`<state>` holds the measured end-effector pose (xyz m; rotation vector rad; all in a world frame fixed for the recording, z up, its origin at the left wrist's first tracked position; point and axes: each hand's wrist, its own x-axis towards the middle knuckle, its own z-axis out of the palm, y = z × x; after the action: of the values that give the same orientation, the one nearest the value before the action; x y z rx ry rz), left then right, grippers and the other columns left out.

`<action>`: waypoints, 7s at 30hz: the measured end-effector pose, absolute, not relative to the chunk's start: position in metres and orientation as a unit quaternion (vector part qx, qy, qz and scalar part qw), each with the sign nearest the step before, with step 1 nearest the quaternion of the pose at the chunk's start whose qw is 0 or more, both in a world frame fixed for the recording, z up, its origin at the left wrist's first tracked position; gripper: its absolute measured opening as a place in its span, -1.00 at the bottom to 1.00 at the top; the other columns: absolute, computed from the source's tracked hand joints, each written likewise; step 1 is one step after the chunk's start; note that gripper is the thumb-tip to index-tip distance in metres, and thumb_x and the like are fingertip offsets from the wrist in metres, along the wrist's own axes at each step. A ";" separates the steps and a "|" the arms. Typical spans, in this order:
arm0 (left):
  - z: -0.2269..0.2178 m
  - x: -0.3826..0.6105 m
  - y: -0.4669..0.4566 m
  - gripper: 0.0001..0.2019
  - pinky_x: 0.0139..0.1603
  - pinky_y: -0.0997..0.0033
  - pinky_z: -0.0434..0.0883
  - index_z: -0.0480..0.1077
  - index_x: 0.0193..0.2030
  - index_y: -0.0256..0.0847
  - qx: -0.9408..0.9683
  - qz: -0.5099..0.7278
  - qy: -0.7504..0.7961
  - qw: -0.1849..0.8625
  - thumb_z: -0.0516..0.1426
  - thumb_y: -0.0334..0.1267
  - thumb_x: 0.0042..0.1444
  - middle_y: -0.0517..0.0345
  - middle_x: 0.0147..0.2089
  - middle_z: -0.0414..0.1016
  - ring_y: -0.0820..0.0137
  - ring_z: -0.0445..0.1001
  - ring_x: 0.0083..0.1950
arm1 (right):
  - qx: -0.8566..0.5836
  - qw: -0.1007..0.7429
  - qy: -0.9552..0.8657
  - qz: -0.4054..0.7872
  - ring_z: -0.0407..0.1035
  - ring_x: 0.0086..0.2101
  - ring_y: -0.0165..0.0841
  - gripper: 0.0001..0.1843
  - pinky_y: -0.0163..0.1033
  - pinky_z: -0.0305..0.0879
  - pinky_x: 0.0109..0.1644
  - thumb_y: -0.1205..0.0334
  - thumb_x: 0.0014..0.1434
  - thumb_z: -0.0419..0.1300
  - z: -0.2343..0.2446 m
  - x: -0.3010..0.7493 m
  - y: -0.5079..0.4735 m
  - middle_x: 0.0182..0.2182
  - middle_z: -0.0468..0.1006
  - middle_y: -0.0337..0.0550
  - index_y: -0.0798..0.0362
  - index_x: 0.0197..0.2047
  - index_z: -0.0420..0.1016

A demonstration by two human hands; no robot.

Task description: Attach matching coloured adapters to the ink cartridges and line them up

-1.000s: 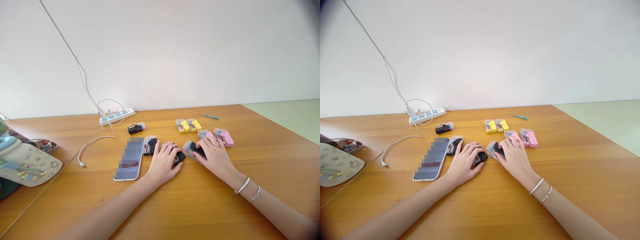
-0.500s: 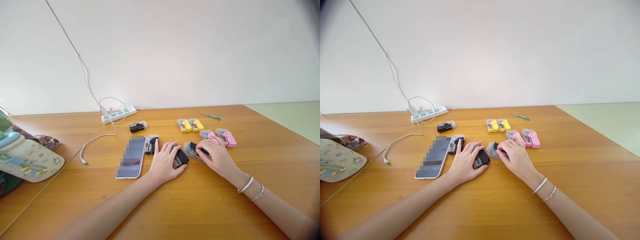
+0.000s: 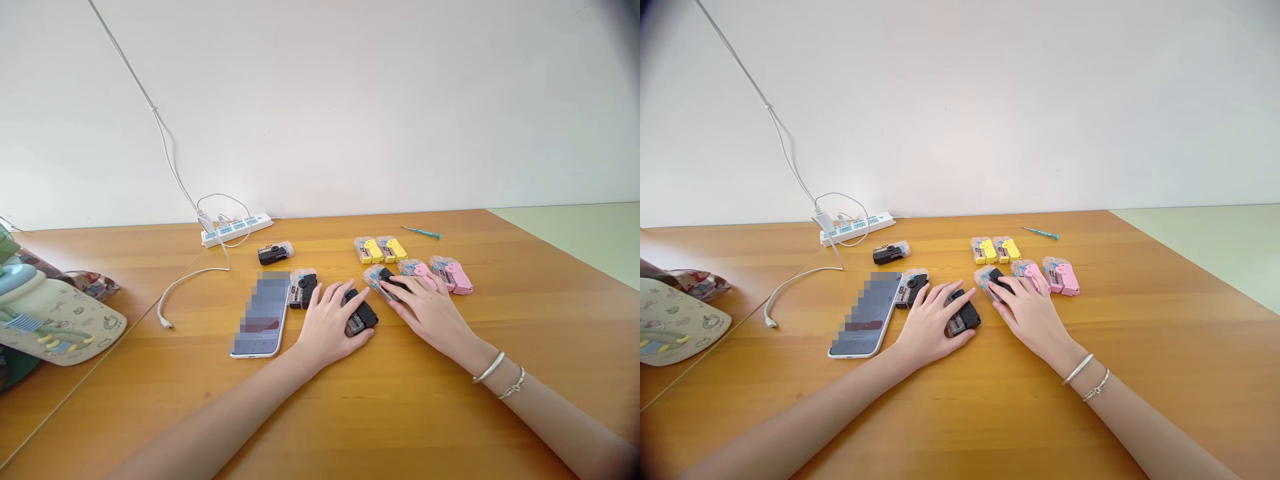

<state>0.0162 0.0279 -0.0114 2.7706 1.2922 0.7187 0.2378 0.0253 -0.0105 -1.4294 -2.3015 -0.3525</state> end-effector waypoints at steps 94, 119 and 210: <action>0.010 0.022 -0.002 -0.67 -0.10 0.37 0.43 0.16 0.02 -0.04 0.542 0.417 0.278 0.675 0.08 -0.03 0.16 0.11 0.07 0.25 0.42 0.39 -0.09 | -0.414 0.410 -0.812 0.037 0.40 -0.24 -0.23 -0.71 -0.15 0.35 -0.23 0.37 0.13 -0.02 -0.002 0.230 0.014 -0.22 0.45 -0.11 -0.05 -0.07 0.23; 0.006 0.013 0.002 -0.84 -0.10 0.30 0.27 0.44 -0.25 -0.12 0.832 0.248 0.413 0.276 0.10 -0.36 0.01 0.21 -0.26 0.55 0.29 0.37 -0.17 | -0.462 0.363 -0.805 0.090 0.48 -0.29 -0.26 -0.77 -0.22 0.41 -0.26 0.34 0.01 0.08 -0.009 0.222 0.012 -0.31 0.55 -0.19 -0.05 -0.21 0.33; 0.007 0.022 0.001 -0.81 -0.17 0.35 0.24 0.40 -0.52 -0.20 0.697 0.379 0.535 0.290 0.10 -0.22 0.06 0.20 -0.48 0.44 0.35 0.32 -0.31 | -0.472 0.398 -0.758 0.210 0.39 -0.43 -0.39 -0.92 -0.27 0.36 -0.33 0.22 0.16 0.09 0.003 0.192 0.001 -0.45 0.47 -0.23 0.01 -0.36 0.30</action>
<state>0.0222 0.0005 0.0068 1.8597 1.4259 1.0112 0.1921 0.0006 0.0026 -1.1945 -1.9195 0.5328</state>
